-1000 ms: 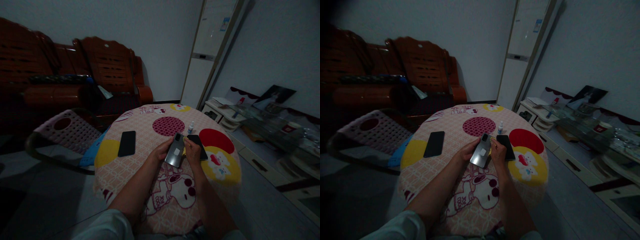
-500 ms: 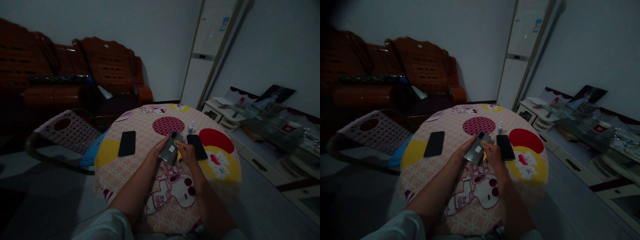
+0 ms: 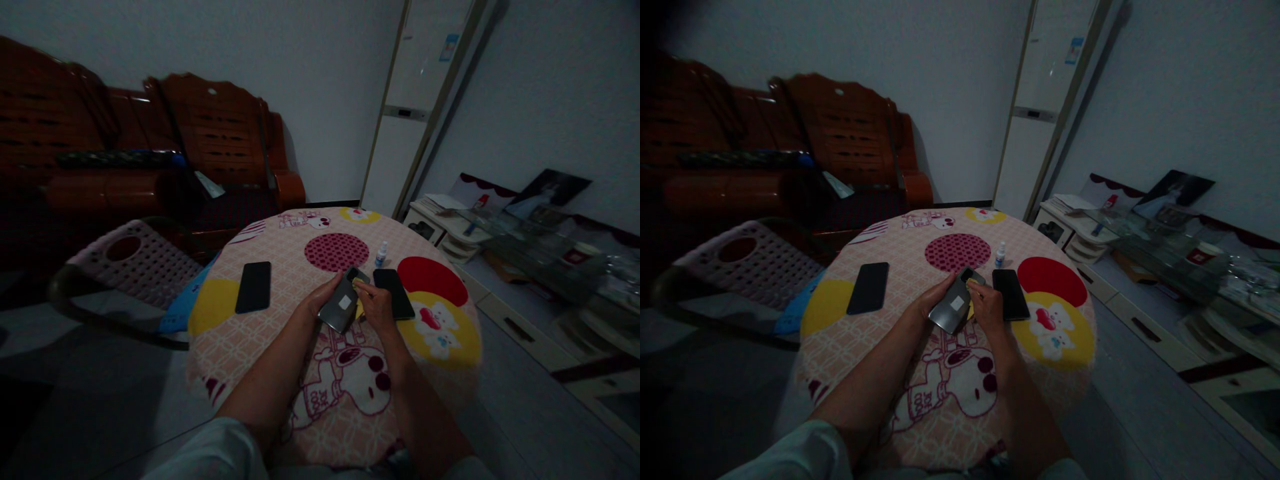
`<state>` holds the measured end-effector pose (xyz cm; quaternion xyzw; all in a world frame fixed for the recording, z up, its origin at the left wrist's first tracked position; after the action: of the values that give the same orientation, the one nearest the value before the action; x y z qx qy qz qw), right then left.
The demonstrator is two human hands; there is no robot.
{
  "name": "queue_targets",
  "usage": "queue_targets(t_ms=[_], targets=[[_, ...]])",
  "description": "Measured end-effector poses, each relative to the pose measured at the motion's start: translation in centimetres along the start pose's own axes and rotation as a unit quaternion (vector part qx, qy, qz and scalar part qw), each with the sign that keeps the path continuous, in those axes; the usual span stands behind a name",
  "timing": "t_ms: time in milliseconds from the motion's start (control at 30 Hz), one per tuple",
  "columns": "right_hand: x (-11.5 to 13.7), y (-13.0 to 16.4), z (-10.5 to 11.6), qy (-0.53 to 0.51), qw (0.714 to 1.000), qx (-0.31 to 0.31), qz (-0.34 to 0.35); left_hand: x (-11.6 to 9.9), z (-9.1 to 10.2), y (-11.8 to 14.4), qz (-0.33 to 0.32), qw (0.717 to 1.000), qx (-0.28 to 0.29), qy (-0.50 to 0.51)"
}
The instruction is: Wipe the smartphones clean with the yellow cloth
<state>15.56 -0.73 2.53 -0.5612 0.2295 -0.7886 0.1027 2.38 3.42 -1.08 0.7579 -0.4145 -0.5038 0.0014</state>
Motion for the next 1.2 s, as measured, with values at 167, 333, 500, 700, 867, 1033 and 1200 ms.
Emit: queue_targets(t_ms=[167,333,500,700,867,1033,1200], targets=[[0.0,0.0,0.2,0.002,1.000,-0.026,0.000,-0.1,-0.4,0.2,-0.004,1.000,0.002,-0.007],[0.3,-0.2,1.2,0.024,0.997,-0.074,-0.005,-0.2,-1.0,0.7,-0.012,1.000,0.013,-0.024],[0.1,0.0,1.1,0.008,0.997,-0.070,-0.020,-0.2,-0.9,0.8,-0.027,0.999,0.006,-0.036],[0.3,-0.1,1.1,-0.012,0.996,-0.082,-0.033,-0.3,-0.7,0.4,-0.044,0.998,0.025,-0.043],[-0.1,-0.2,1.5,-0.060,0.989,-0.102,-0.083,-0.6,-0.7,0.3,-0.104,0.990,0.024,-0.095],[-1.4,0.1,1.3,-0.138,0.973,-0.121,-0.138,-1.0,-0.8,0.7,-0.138,0.984,0.005,-0.109],[-1.5,0.3,1.2,-0.180,0.961,-0.138,-0.156,-1.2,-0.7,0.7,-0.143,0.983,0.004,-0.118]])
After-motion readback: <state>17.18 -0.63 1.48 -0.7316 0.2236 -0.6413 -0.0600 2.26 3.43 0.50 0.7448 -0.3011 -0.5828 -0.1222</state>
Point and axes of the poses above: each hand's wrist, its own y-axis away from the middle knuckle, its own z-axis out of the back of the hand, x = y × z, the point moved 4 cm from there along -y, towards the middle knuckle, and after that the axes turned 11 degrees about -y, right-handed, at the moved point
